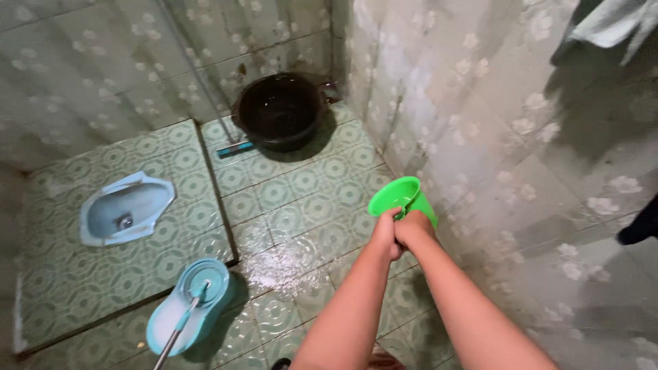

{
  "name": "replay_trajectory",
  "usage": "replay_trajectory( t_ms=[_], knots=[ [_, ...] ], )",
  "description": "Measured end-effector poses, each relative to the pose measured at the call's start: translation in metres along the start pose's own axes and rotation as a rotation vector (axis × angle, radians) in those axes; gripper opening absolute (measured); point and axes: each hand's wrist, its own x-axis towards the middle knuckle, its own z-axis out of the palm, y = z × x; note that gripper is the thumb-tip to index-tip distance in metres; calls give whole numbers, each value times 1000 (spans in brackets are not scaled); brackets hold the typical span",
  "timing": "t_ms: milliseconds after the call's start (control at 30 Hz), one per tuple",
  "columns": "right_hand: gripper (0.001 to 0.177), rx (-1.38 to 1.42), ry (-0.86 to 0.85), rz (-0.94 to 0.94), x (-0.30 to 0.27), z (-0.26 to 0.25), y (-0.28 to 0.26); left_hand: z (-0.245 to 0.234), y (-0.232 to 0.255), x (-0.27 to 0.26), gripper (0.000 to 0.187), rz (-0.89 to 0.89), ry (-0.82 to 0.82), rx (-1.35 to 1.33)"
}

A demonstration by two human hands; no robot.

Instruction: Cleaning the bathroom floor and walls using a mop, brush, and water.

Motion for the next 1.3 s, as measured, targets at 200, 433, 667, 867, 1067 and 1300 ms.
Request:
replay_trajectory(
  t_ms=[200, 433, 667, 867, 1067, 1300],
  knots=[
    [36, 17, -27, 55, 26, -15, 29, 8, -25, 50, 56, -63, 70, 66],
    [32, 7, -67, 79, 45, 8, 19, -16, -16, 66, 55, -133, 71, 15],
    [36, -95, -128, 46, 60, 70, -52, -83, 46, 69, 48, -152, 110, -52],
    [33, -158, -173, -42, 36, 114, -177, -147, 164, 36, 34, -129, 128, -193],
    [32, -229, -207, -63, 24, 130, -259, -182, 232, 21, 30, -60, 149, -235],
    [29, -233, -196, -30, 26, 131, -269, -173, 238, 18, 33, -73, 173, -210]
  ],
)
